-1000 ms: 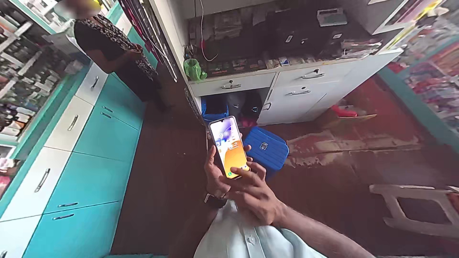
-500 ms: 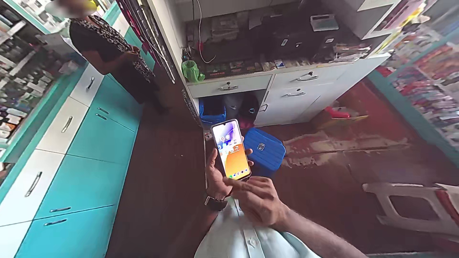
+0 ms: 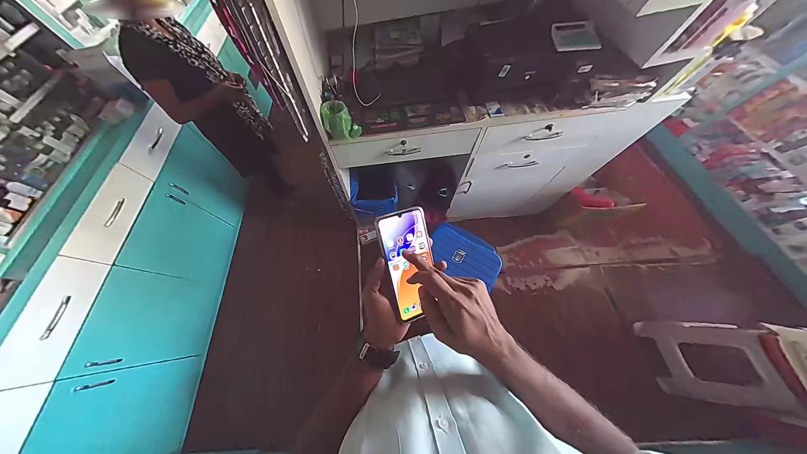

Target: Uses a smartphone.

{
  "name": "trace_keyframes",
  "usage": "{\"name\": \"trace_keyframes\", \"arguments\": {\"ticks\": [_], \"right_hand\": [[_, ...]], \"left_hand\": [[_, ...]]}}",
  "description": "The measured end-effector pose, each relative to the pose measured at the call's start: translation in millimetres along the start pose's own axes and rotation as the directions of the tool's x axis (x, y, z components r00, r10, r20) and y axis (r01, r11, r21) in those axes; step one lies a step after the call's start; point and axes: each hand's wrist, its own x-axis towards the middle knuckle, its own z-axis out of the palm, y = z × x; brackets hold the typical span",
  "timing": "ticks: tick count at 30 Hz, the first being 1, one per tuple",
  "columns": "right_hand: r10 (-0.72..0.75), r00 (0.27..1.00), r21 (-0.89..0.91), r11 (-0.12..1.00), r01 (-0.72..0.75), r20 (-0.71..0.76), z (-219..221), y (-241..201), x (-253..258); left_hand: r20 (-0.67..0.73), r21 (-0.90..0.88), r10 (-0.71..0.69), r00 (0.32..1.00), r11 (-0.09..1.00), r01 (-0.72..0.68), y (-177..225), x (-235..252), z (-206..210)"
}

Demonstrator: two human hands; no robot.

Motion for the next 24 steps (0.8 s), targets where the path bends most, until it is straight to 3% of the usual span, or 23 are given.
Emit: {"name": "trace_keyframes", "arguments": {"ticks": [4, 8, 11, 13, 16, 21, 24], "right_hand": [[-0.015, 0.981, 0.100, 0.994, 0.035, -0.194, -13, 7, -2], [0.022, 0.949, 0.140, 0.990, 0.023, -0.314, -11, 22, -8], [0.135, 0.933, 0.304, 0.952, -0.029, -0.334, -7, 16, -10], [0.222, 0.926, 0.430, 0.900, -0.075, -0.304, -3, 13, -8], [0.323, 0.930, 0.592, 0.789, -0.163, -0.175, 1, 7, 1], [0.424, 0.904, 0.783, 0.542, -0.304, 0.057, 8, -8, 16], [0.410, 0.905, 0.810, 0.490, -0.322, 0.112, 12, -20, 24]], "left_hand": [[-0.060, 0.037, -0.016, 0.998, 0.999, 0.018, 6, -3, 2], [0.071, 0.000, -0.069, 0.995, 0.998, 0.069, 12, -1, -3], [0.125, 0.000, -0.067, 0.990, 0.998, 0.067, 15, -3, -7], [0.015, 0.018, -0.032, 0.999, 0.999, 0.032, 19, -7, -2], [-0.036, 0.056, 0.021, 0.999, 0.998, -0.019, 24, -14, -1], [0.040, 0.041, 0.021, 0.999, 0.999, -0.022, 30, -27, -11], [0.069, 0.048, -0.020, 0.997, 0.999, 0.017, 35, -35, -13]]}}
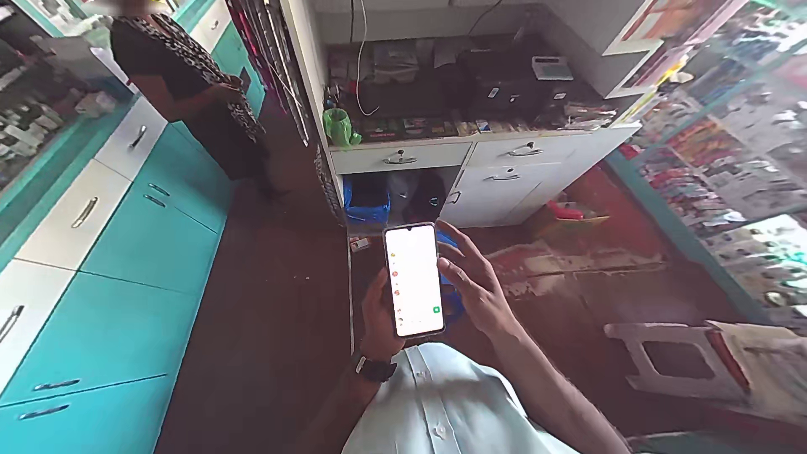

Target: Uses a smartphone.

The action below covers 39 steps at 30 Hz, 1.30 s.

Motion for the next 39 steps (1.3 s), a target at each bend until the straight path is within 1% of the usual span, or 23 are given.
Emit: {"name": "trace_keyframes", "arguments": {"ticks": [4, 6, 10, 12, 13, 16, 17, 19, 22, 23, 24, 25, 26, 27, 29, 32, 34, 37, 39], "right_hand": [[-0.028, 0.999, -0.014, 0.999, 0.029, 0.033, 13, -1, -5], [-0.023, 1.000, -0.037, 0.999, 0.023, 0.010, 17, 0, -10], [-0.014, 0.997, -0.059, 0.998, 0.009, -0.078, 24, 4, -24], [0.008, 0.990, -0.107, 0.994, -0.023, -0.139, 25, 6, -35], [0.029, 0.989, -0.132, 0.990, -0.048, -0.144, 22, 6, -41], [0.121, 0.988, -0.182, 0.973, -0.138, -0.101, 9, -2, -62], [0.114, 0.986, -0.173, 0.976, -0.135, -0.124, 4, -6, -67], [0.053, 0.975, -0.138, 0.987, -0.084, -0.216, -3, -10, -73], [-0.009, 0.935, -0.189, 0.980, -0.062, -0.355, -17, -11, -77], [-0.018, 0.939, -0.193, 0.980, -0.052, -0.344, -25, -10, -80], [-0.009, 0.959, -0.162, 0.986, -0.038, -0.283, -34, -10, -85], [-0.004, 0.978, -0.127, 0.992, -0.023, -0.209, -44, -11, -88], [-0.014, 0.986, -0.076, 0.997, 0.001, -0.168, -53, -14, -90], [-0.034, 0.986, -0.014, 0.999, 0.032, -0.164, -63, -17, -91], [-0.054, 0.970, 0.036, 0.997, 0.064, -0.238, -85, -24, -91], [-0.121, 0.916, -0.035, 0.993, 0.117, -0.382, -123, -34, -90], [-0.166, 0.876, -0.067, 0.986, 0.152, -0.453, -149, -38, -91], [-0.193, 0.849, -0.063, 0.981, 0.186, -0.492, -185, -39, -98], [-0.176, 0.844, -0.049, 0.983, 0.176, -0.507, -207, -39, -104]], "left_hand": [[0.059, -0.070, -0.036, 0.998, 0.997, 0.040, 6, -7, -9], [0.081, -0.097, -0.054, 0.995, 0.993, 0.062, 8, -9, -14], [0.049, -0.070, -0.126, 0.991, 0.989, 0.129, 7, -13, -16], [0.034, -0.037, -0.150, 0.988, 0.988, 0.151, 1, -12, -13], [0.033, -0.024, -0.164, 0.986, 0.986, 0.165, -3, -11, -12], [0.070, -0.013, -0.217, 0.974, 0.976, 0.218, -17, -5, -8], [0.096, -0.008, -0.239, 0.966, 0.971, 0.240, -23, -3, -6], [0.145, -0.013, -0.278, 0.950, 0.959, 0.283, -35, 0, 0], [0.140, 0.016, -0.308, 0.941, 0.951, 0.309, -50, 3, 15], [0.135, 0.027, -0.312, 0.940, 0.950, 0.311, -55, 4, 19], [0.127, 0.042, -0.309, 0.943, 0.951, 0.306, -60, 5, 23], [0.133, 0.041, -0.301, 0.944, 0.954, 0.299, -65, 6, 26], [0.140, 0.049, -0.294, 0.946, 0.956, 0.289, -71, 8, 28], [0.139, 0.071, -0.281, 0.950, 0.959, 0.274, -78, 10, 33], [0.143, 0.109, -0.263, 0.954, 0.962, 0.249, -97, 14, 44], [0.153, 0.134, -0.270, 0.951, 0.959, 0.251, -133, 17, 66], [0.145, 0.141, -0.284, 0.948, 0.954, 0.264, -158, 21, 79], [0.109, 0.161, -0.297, 0.948, 0.947, 0.278, -191, 29, 92], [0.106, 0.172, -0.302, 0.947, 0.944, 0.282, -212, 34, 100]]}}
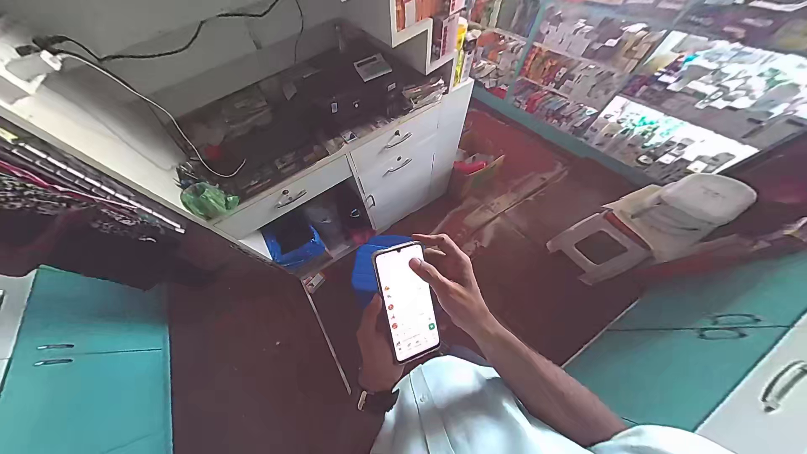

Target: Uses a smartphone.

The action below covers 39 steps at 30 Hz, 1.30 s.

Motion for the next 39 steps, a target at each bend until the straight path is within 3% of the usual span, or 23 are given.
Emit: {"name": "trace_keyframes", "arguments": {"ticks": [5, 8, 12, 18, 22, 30, 39], "right_hand": [[0.019, 1.000, -0.006, 1.000, -0.019, -0.006, -49, -1, 16], [0.055, 0.998, -0.002, 0.998, -0.055, 0.015, -70, -4, 21], [0.039, 0.992, -0.045, 0.998, -0.033, 0.117, -88, -5, 24], [0.082, 0.986, -0.023, 0.997, -0.079, 0.149, -99, 3, -1], [0.111, 0.966, 0.124, 0.982, -0.143, 0.235, -90, 9, -25], [0.103, 0.967, 0.039, 0.993, -0.115, 0.234, -47, 7, -32], [0.080, 0.963, 0.100, 0.989, -0.108, 0.257, -11, 10, -44]], "left_hand": [[0.029, -0.061, -0.008, 1.000, 0.998, 0.009, -40, 25, 17], [-0.022, -0.088, -0.010, 1.000, 0.996, 0.008, -55, 33, 26], [-0.151, -0.049, -0.002, 0.989, 0.999, -0.005, -64, 39, 39], [-0.154, -0.040, 0.051, 0.987, 0.998, -0.058, -65, 44, 42], [-0.196, 0.003, 0.119, 0.973, 0.993, -0.120, -60, 45, 44], [-0.142, 0.028, 0.155, 0.978, 0.988, -0.152, -29, 36, 39], [-0.126, 0.019, 0.180, 0.976, 0.984, -0.179, 1, 19, 22]]}}
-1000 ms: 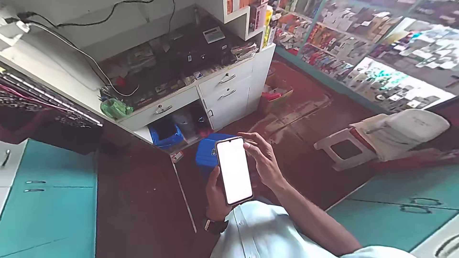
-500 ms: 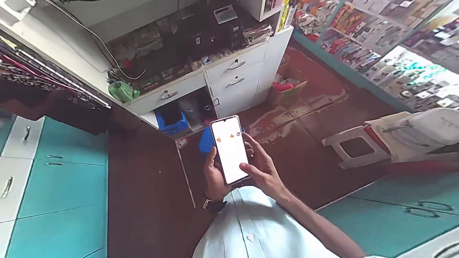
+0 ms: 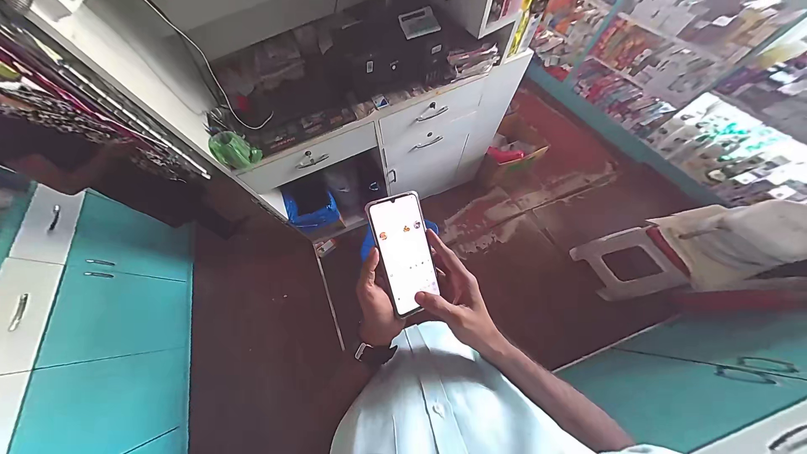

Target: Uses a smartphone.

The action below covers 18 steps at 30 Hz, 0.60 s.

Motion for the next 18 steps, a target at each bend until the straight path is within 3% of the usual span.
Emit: {"name": "trace_keyframes", "arguments": {"ticks": [8, 18], "right_hand": [[0.014, 1.000, -0.001, 1.000, -0.014, -0.023, 19, 12, -3], [0.022, 0.998, -0.005, 1.000, -0.023, -0.062, 30, 15, -3]], "left_hand": [[-0.071, 0.028, -0.003, 0.997, 1.000, 0.005, 13, -8, -10], [-0.041, -0.022, -0.015, 0.999, 1.000, 0.014, 21, -11, -19]]}}
